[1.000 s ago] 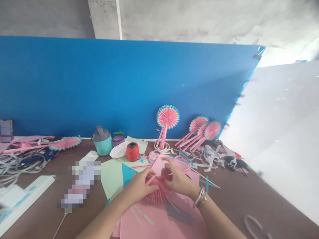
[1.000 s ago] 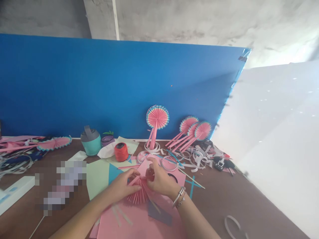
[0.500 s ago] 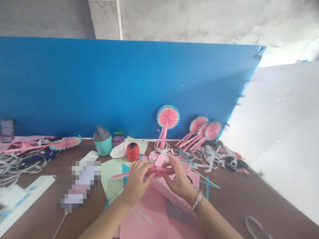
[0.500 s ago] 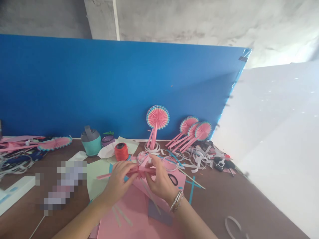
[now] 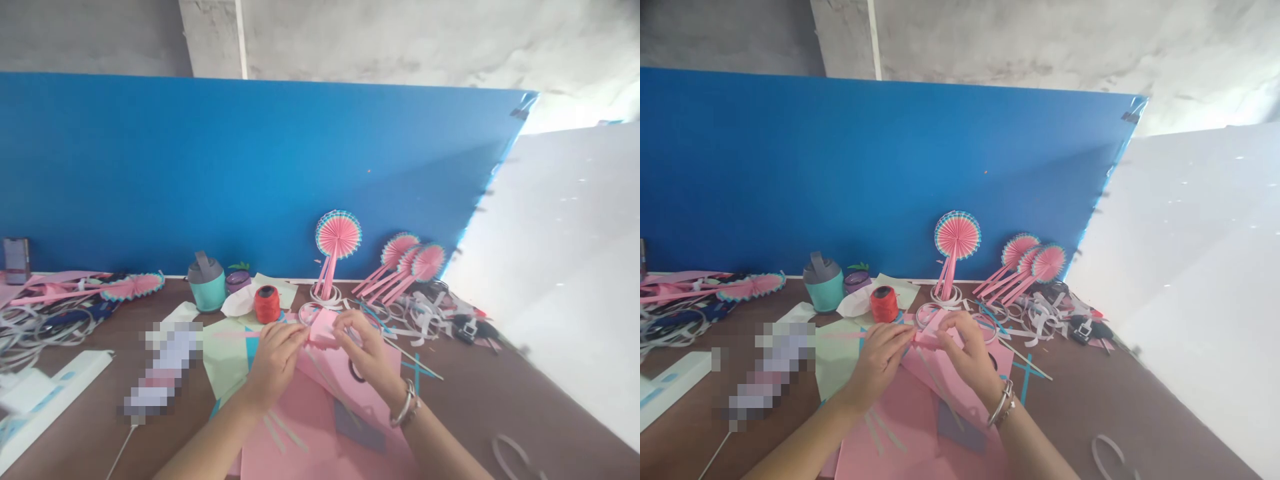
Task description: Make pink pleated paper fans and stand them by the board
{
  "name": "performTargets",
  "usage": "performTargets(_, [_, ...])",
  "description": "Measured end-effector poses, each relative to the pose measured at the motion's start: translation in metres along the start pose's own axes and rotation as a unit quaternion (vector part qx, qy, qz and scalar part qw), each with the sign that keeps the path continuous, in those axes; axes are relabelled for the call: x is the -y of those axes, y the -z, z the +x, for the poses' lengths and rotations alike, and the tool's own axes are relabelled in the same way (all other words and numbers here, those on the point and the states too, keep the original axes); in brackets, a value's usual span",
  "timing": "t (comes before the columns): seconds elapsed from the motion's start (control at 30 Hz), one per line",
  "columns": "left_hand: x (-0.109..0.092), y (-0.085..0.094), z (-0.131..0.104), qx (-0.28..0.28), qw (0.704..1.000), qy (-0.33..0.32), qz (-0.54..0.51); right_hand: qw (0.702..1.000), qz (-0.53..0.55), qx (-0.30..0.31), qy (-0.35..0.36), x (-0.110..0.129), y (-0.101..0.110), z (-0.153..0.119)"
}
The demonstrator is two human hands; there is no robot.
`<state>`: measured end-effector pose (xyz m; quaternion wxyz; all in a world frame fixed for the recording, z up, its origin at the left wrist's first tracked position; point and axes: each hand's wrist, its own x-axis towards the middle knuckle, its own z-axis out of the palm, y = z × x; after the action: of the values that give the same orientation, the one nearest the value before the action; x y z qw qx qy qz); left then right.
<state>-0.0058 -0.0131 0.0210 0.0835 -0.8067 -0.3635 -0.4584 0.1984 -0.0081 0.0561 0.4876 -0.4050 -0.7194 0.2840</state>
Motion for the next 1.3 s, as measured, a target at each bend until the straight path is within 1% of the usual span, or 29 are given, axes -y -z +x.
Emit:
performTargets(0.1, [-0.001,0.001,0.0,0.002,1.0,-0.011,-0.004,0.988,0.08,0.089,-0.1,0.0,-0.001,0.002])
performTargets(0.17, [-0.003,0.002,0.001,0.008,1.0,-0.017,-0.012,0.975,0.105,0.128,-0.149,0.002,-0.002,0.003])
performTargets(0.27, [-0.005,0.003,0.001,0.019,0.999,-0.028,-0.03,0.96,0.132,0.156,-0.192,0.004,-0.001,0.003])
performTargets(0.37, [-0.006,0.003,0.001,0.016,0.998,-0.034,-0.043,0.954,0.127,0.157,-0.222,0.004,0.0,0.002])
performTargets(0.43, [-0.007,0.002,0.0,0.008,0.998,-0.035,-0.047,0.954,0.126,0.153,-0.225,0.004,0.0,0.002])
performTargets(0.57, [-0.008,0.001,-0.001,-0.006,0.998,-0.033,-0.053,0.956,0.146,0.143,-0.208,0.007,-0.001,0.003])
performTargets(0.8, [-0.007,-0.002,-0.003,-0.015,0.997,-0.035,-0.062,0.954,0.141,0.14,-0.223,0.011,-0.003,0.003])
performTargets(1.07, [-0.008,-0.002,-0.004,-0.014,0.997,-0.037,-0.065,0.955,0.145,0.136,-0.219,0.012,-0.003,0.002])
performTargets(1.2, [-0.008,-0.002,-0.004,0.0,0.997,-0.026,-0.074,0.955,0.143,0.139,-0.218,0.012,-0.003,0.002])
performTargets(1.3, [-0.009,-0.001,-0.004,0.011,0.996,-0.038,-0.076,0.956,0.144,0.139,-0.214,0.011,-0.003,0.002])
